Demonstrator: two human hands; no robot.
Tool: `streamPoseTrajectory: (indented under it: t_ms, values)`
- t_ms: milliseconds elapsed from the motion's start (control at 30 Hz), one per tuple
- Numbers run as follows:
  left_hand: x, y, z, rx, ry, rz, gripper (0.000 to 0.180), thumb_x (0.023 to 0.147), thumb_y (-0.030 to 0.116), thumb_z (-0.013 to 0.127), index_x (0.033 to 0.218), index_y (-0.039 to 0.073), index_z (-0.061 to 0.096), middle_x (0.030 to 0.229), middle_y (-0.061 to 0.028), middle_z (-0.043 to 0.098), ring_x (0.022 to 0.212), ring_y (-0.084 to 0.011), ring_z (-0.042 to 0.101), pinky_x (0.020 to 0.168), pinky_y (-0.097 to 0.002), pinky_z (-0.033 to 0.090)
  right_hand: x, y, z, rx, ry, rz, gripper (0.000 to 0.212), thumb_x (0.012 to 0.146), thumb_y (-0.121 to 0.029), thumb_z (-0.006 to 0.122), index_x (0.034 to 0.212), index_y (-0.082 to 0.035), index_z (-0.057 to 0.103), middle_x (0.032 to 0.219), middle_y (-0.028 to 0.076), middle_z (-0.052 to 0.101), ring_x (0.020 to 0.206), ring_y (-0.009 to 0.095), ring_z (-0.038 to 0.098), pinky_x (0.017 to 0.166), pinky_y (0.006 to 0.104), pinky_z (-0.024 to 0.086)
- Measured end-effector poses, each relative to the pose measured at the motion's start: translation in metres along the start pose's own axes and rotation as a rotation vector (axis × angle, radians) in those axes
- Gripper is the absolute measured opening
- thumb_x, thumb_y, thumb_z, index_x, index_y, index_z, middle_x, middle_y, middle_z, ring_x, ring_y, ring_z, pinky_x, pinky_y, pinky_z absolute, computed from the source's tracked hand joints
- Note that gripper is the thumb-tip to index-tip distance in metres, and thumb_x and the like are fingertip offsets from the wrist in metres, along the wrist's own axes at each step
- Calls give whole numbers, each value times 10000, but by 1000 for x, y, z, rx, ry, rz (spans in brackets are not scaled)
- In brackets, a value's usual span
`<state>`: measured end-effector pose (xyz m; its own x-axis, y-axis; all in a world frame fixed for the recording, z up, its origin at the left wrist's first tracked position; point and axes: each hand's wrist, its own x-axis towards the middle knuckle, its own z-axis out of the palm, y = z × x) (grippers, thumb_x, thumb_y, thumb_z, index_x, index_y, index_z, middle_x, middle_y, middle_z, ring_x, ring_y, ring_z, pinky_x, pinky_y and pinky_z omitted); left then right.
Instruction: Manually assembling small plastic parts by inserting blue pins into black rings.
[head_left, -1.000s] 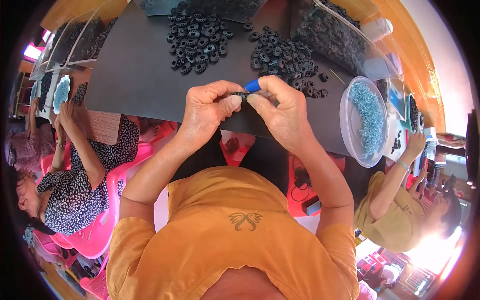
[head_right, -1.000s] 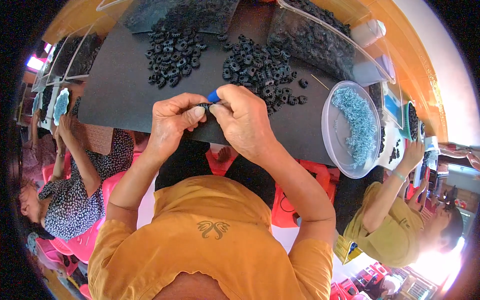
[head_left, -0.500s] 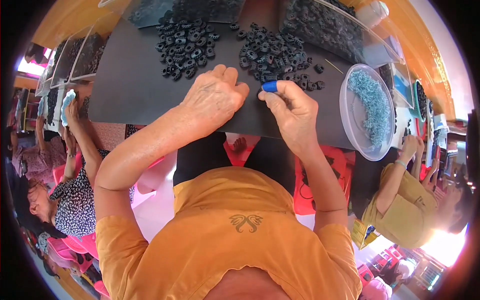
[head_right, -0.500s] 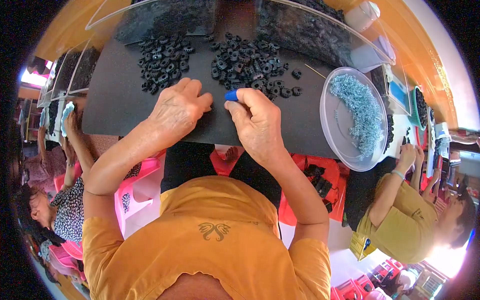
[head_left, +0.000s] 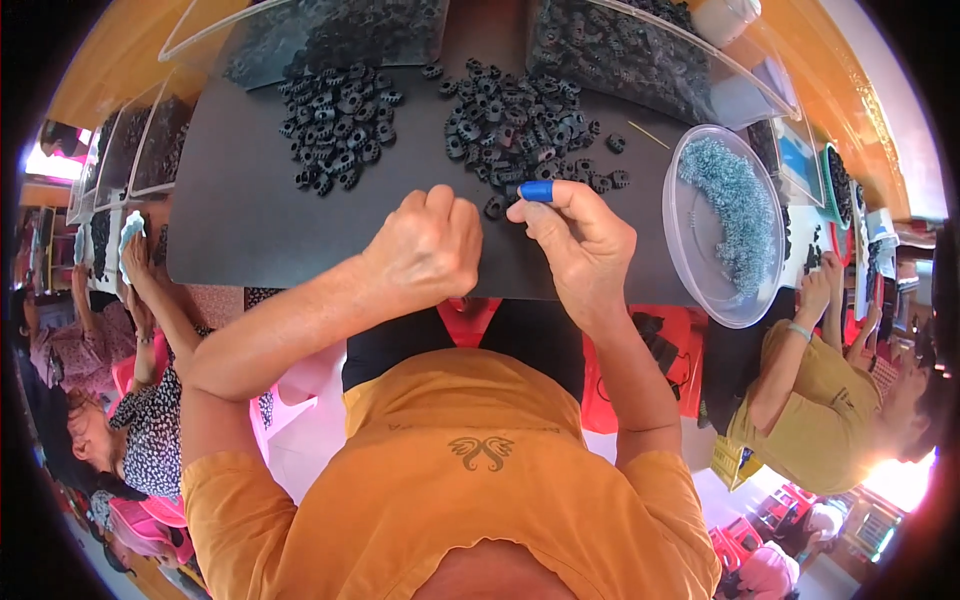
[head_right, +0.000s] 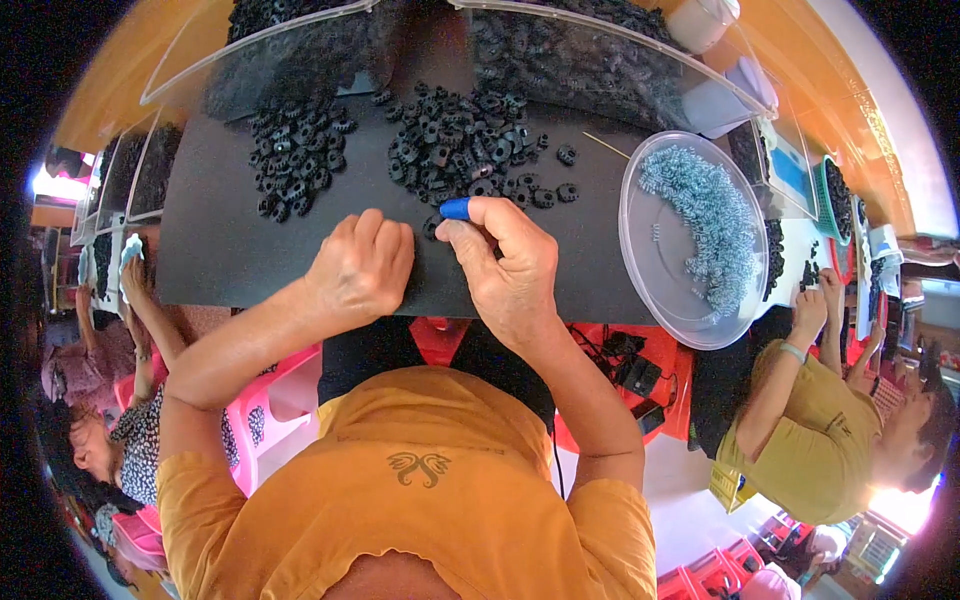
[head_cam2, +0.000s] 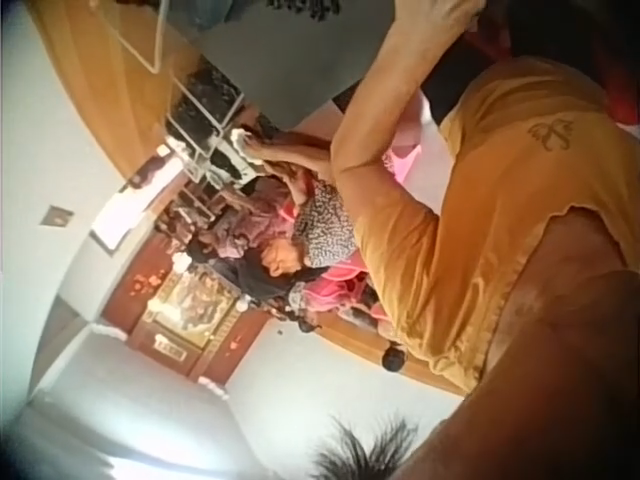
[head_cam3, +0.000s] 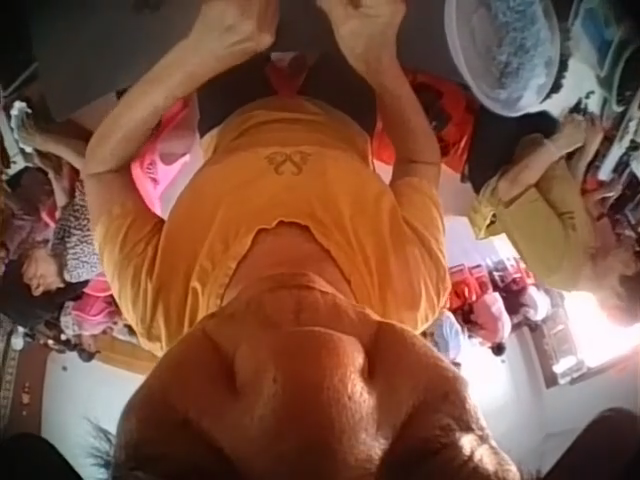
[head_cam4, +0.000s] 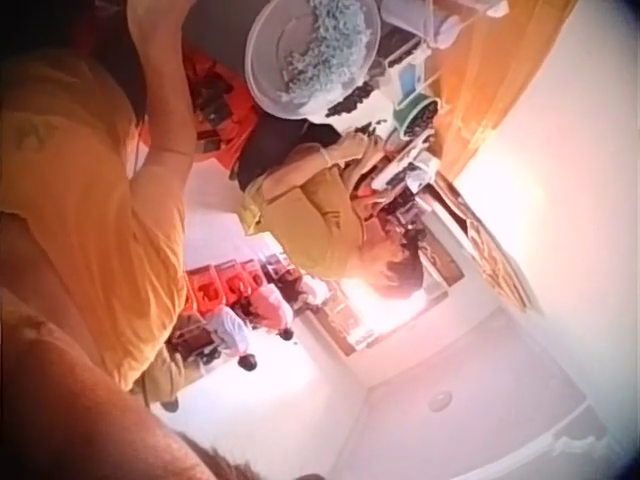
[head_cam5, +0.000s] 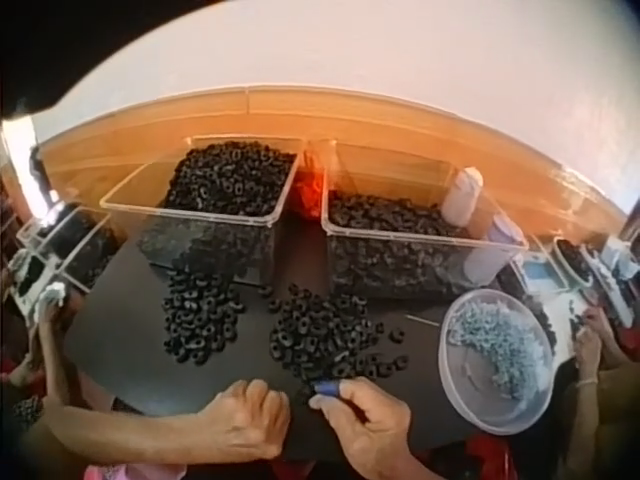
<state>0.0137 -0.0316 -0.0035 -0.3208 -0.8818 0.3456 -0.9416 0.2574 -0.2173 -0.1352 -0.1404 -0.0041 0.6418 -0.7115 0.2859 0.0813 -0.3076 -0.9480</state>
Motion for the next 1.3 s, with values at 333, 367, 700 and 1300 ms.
streamPoseTrajectory:
  t_ms: [333,367,700,1300]
  values:
    - [0,-4,-4,61,74,0,172,628,110,564,746,-15,556,668,-69,411,634,-193,456,514,-291,374,-6,-11,-19,-240,31,-131,67,824,15,625,885,1,649,775,43,621,690,85,560,622,220,434]
    - [-2,-6,-9,-15,43,-17,199,634,82,569,798,-30,557,689,-81,426,646,-212,469,535,-311,399,-9,-7,-23,-263,54,-167,68,821,12,629,885,-1,648,776,48,619,686,91,561,616,222,431]
    - [155,-101,-52,-31,564,-36,203,744,27,646,939,52,598,808,-90,568,764,-298,578,673,-393,491,16,-8,-87,-666,246,-351,168,726,50,643,879,3,591,755,136,568,710,311,548,621,392,441]
    - [113,-56,-7,-272,658,-93,244,628,-40,649,852,56,638,770,-38,601,725,-236,556,620,-346,479,83,22,-72,-1438,-286,-477,112,681,-64,594,772,-14,635,811,150,627,819,296,575,699,399,459]
